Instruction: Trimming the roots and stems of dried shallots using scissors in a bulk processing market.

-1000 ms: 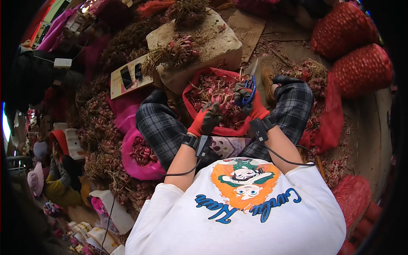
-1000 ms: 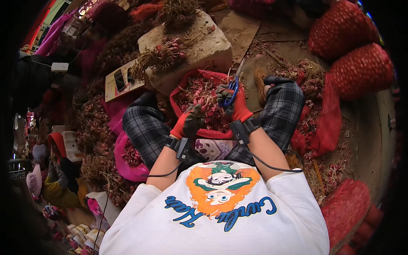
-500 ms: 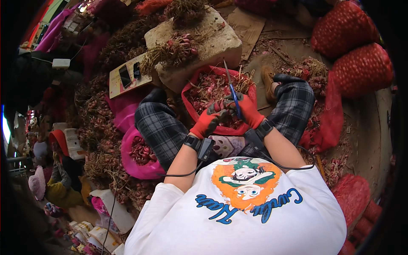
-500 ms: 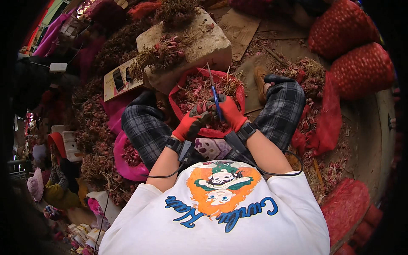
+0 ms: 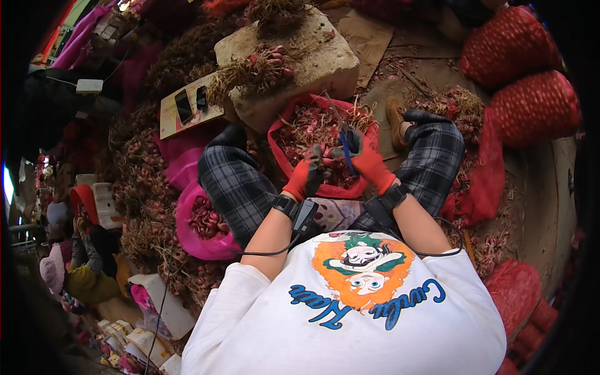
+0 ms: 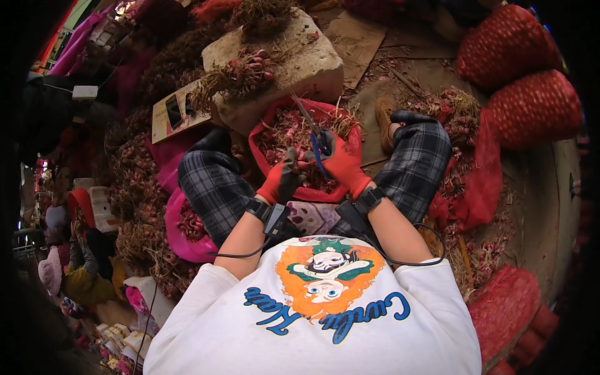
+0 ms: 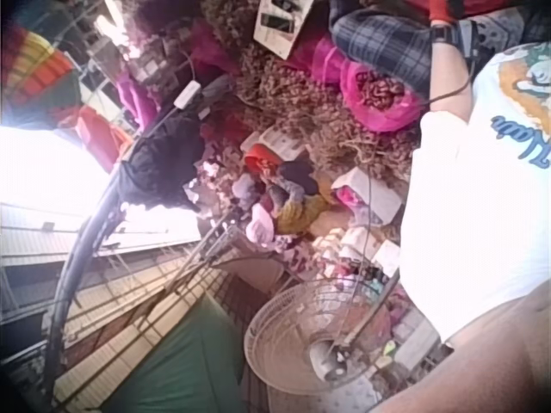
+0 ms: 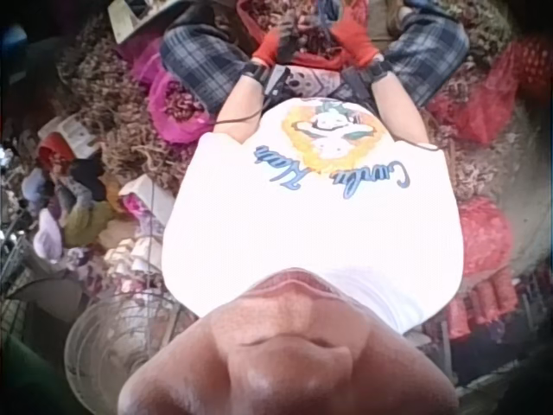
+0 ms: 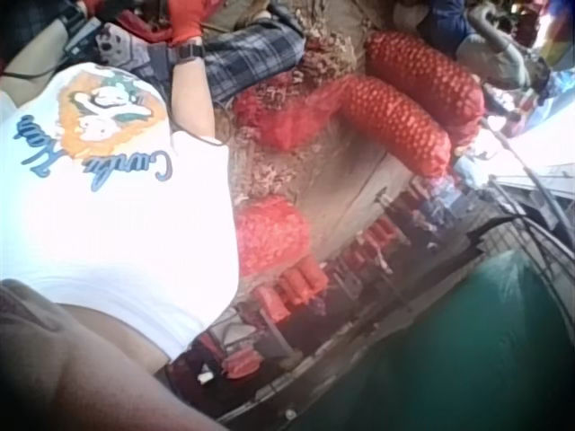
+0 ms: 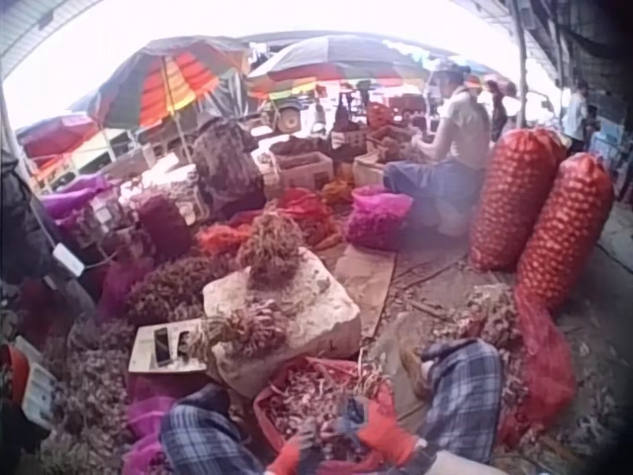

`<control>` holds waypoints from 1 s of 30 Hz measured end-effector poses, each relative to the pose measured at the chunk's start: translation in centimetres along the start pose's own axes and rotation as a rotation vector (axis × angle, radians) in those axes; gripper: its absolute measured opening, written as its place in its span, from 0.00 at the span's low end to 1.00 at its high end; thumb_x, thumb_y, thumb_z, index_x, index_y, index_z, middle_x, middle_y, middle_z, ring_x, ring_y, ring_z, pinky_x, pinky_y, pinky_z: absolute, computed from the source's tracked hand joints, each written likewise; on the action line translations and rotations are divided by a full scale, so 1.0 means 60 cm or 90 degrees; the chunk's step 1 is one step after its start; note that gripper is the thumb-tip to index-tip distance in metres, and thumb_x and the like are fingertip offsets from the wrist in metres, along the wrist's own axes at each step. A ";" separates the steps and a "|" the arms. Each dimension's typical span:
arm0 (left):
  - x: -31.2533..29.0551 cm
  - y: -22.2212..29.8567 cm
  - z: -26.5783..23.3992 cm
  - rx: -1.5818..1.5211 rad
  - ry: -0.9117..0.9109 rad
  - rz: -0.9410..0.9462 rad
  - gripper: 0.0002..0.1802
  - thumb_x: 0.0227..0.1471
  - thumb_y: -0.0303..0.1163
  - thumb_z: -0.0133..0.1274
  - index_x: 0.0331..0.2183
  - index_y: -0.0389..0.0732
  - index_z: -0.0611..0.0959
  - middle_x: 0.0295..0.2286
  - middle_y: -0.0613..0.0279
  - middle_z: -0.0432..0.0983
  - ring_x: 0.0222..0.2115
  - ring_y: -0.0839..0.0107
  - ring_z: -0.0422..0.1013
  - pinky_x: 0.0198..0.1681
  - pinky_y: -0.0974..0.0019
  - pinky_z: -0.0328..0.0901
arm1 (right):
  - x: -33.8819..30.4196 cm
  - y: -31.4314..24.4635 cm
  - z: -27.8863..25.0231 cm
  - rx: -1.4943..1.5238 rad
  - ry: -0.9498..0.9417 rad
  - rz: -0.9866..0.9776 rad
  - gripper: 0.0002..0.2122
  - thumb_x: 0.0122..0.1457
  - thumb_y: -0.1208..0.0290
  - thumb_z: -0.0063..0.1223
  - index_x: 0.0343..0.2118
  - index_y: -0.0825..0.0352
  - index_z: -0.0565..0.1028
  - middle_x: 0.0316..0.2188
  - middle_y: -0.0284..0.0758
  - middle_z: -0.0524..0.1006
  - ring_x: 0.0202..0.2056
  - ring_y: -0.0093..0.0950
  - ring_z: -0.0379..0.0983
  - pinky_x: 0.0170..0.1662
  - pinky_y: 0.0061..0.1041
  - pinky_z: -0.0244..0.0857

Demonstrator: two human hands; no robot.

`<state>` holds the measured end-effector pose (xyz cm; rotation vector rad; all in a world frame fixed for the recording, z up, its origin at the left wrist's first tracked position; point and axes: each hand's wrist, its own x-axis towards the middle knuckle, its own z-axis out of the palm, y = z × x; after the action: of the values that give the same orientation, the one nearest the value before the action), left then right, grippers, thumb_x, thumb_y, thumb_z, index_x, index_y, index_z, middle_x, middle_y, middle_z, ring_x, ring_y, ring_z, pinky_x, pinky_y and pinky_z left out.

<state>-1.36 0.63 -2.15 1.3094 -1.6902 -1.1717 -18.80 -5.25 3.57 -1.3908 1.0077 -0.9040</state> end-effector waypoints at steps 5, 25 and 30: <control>0.000 -0.014 0.015 -0.197 0.055 0.007 0.19 0.49 0.26 0.47 0.45 0.37 0.72 0.32 0.62 0.73 0.30 0.71 0.70 0.37 0.71 0.64 | -0.009 0.009 0.044 -0.262 -0.071 -0.008 0.19 0.42 0.72 0.61 0.38 0.69 0.70 0.31 0.33 0.76 0.32 0.21 0.71 0.37 0.23 0.65; -0.002 -0.040 0.017 -0.024 -0.035 -0.018 0.22 0.43 0.26 0.49 0.44 0.37 0.68 0.34 0.62 0.70 0.30 0.69 0.67 0.31 0.69 0.63 | 0.006 0.035 0.001 0.191 -0.100 0.177 0.18 0.47 0.72 0.59 0.41 0.71 0.68 0.31 0.33 0.74 0.29 0.19 0.70 0.31 0.17 0.65; 0.008 0.028 0.005 -0.168 -0.079 -0.048 0.13 0.52 0.31 0.39 0.40 0.38 0.66 0.31 0.63 0.70 0.25 0.79 0.65 0.27 0.77 0.61 | -0.002 0.035 -0.013 0.295 -0.144 0.189 0.16 0.47 0.70 0.58 0.38 0.71 0.70 0.27 0.31 0.74 0.25 0.19 0.69 0.28 0.19 0.64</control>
<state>-2.33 0.35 -0.72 1.1648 -1.5204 -1.4907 -19.75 -5.39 1.55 -0.8995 0.7465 -0.6844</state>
